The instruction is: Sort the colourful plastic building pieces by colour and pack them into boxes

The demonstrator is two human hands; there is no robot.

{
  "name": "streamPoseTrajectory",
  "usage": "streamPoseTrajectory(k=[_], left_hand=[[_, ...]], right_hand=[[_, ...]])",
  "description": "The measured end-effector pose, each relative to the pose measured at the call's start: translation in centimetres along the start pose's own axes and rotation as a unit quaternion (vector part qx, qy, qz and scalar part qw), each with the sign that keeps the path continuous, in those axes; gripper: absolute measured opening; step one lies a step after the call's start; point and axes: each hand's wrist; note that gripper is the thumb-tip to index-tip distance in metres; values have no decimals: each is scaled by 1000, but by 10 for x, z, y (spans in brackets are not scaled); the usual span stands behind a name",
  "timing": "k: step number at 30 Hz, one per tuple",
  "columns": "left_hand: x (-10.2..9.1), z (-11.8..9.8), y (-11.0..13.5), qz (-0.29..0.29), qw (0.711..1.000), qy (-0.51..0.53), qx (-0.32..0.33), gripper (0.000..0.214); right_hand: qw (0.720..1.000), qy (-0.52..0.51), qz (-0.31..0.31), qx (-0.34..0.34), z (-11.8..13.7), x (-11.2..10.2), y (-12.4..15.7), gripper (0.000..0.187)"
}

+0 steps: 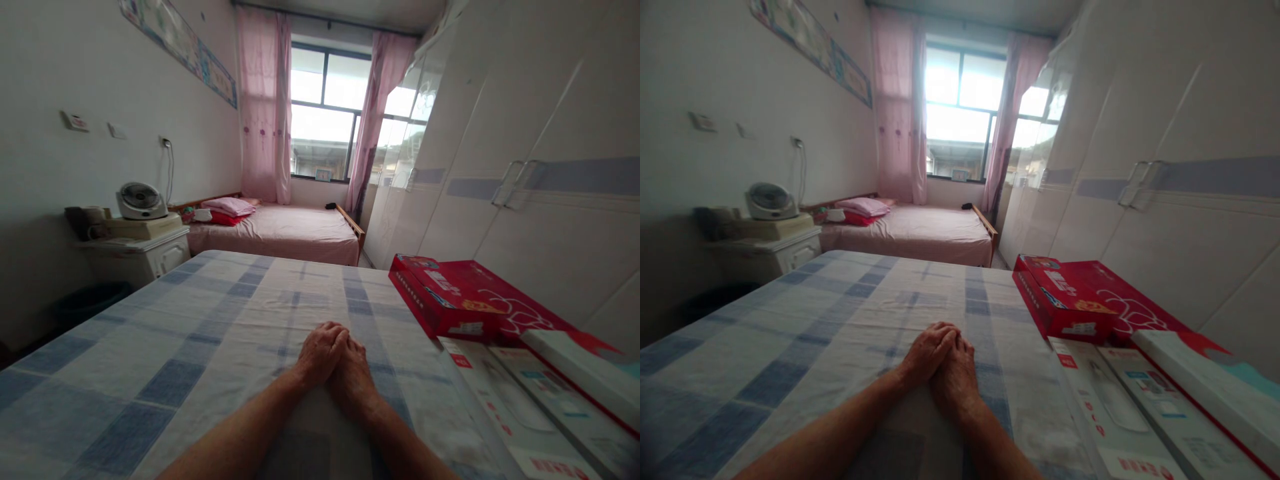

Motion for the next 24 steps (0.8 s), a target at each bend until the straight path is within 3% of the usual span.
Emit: streamPoseTrajectory(k=[14, 24], left_hand=[[3, 3, -1, 12, 1000, 21, -16, 36], [5, 4, -1, -1, 999, 14, -36, 35]], right_hand=[[1000, 11, 6, -10, -3, -1, 0, 44], [999, -20, 15, 24, -1, 3, -3, 43]])
Point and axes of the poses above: each hand's wrist, its own y-axis away from the middle knuckle, its own x-axis out of the palm, z = x × y, and after that the axes turned 1 degree about z, right-handed
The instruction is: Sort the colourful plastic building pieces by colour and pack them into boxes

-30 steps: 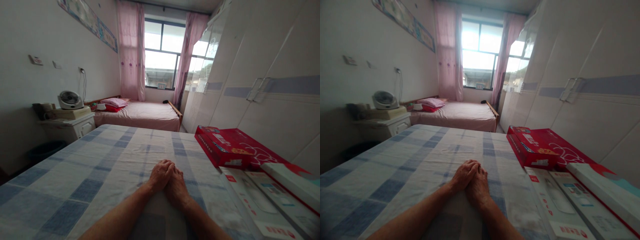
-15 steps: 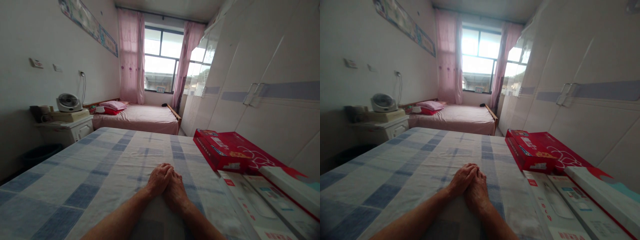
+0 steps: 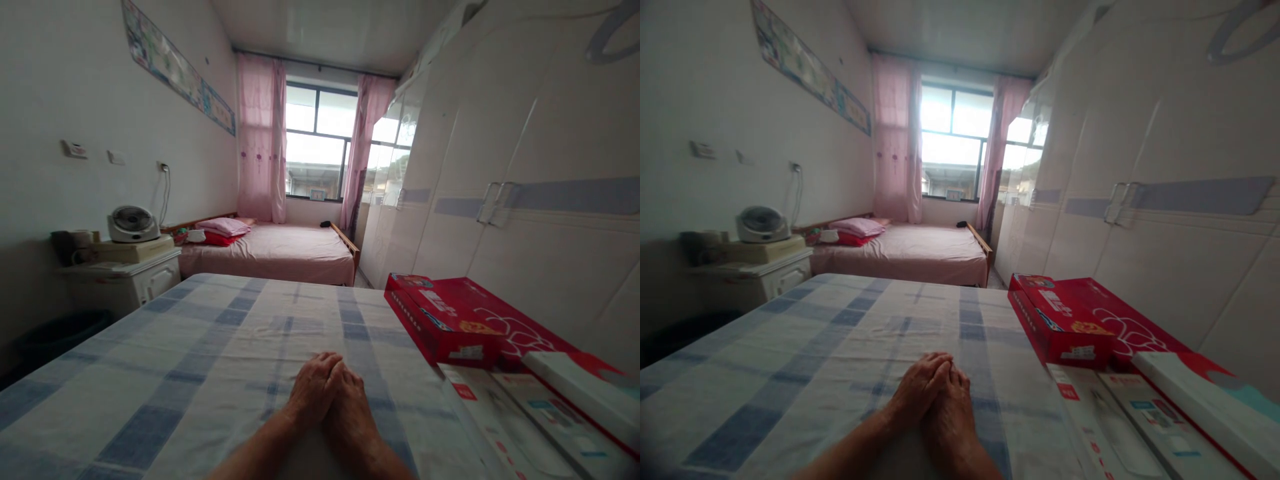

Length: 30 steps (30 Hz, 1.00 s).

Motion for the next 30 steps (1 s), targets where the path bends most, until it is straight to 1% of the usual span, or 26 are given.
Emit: streamPoseTrajectory(k=[3, 8, 11, 24, 30], left_hand=[[1, 0, 0, -3, 1000, 4, 5, 33], [-1, -2, 1, 0, 1000, 7, 3, 30], [-2, -4, 1, 6, 1000, 8, -1, 30], [-1, -1, 2, -2, 1000, 4, 8, 33], [-2, 0, 1, 7, 1000, -7, 11, 34]], right_hand=[[1000, 0, 1, 4, 1, 0, -1, 42], [1000, -1, 12, -8, 3, -8, 3, 42], [1000, -5, 3, -9, 2, -9, 4, 41], [1000, -10, 5, -6, 2, -6, 4, 42], [1000, 20, -3, -17, 0, -2, 3, 43]])
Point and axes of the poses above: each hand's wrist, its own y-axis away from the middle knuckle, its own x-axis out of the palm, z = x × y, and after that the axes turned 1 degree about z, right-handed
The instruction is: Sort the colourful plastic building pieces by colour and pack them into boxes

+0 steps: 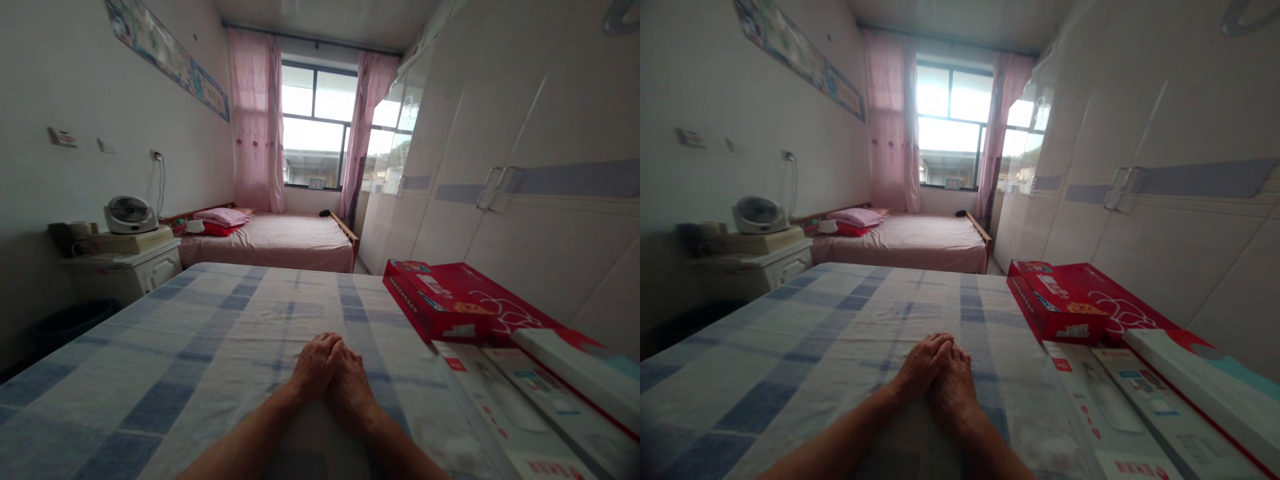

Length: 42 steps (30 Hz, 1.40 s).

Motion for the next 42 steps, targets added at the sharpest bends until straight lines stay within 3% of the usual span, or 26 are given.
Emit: streamPoseTrajectory(k=[5, 8, 13, 16, 18, 21, 25, 34, 42], left_hand=[[-3, -2, 0, 16, 1000, -15, -5, 36], [-7, -3, 1, 42, 998, -40, 9, 35], [-12, -2, 1, 70, 993, -91, 40, 37], [-10, -2, 1, 57, 996, -65, 18, 38], [-8, -2, 0, 48, 998, -39, 1, 40], [-7, -1, 0, 46, 999, -17, -4, 43], [-7, 0, 0, 51, 999, -15, 2, 45], [-5, 3, 0, 43, 999, -21, 2, 45], [-5, -3, 2, 33, 998, -41, 18, 45]], right_hand=[[1000, -15, -9, 9, 1, 2, 0, 45], [1000, -10, 13, 1, 2, -9, 3, 46], [999, -4, 29, 28, -4, -69, 28, 47], [996, 38, -43, 67, -26, -110, 63, 48], [980, 106, -115, 123, -51, -123, 94, 52], [938, 204, -186, 209, -92, -120, 141, 59], [921, 245, -178, 244, -123, -99, 180, 64], [893, 294, -193, 279, -123, -95, 174, 63], [924, 200, -195, 259, -144, -81, 182, 64]])
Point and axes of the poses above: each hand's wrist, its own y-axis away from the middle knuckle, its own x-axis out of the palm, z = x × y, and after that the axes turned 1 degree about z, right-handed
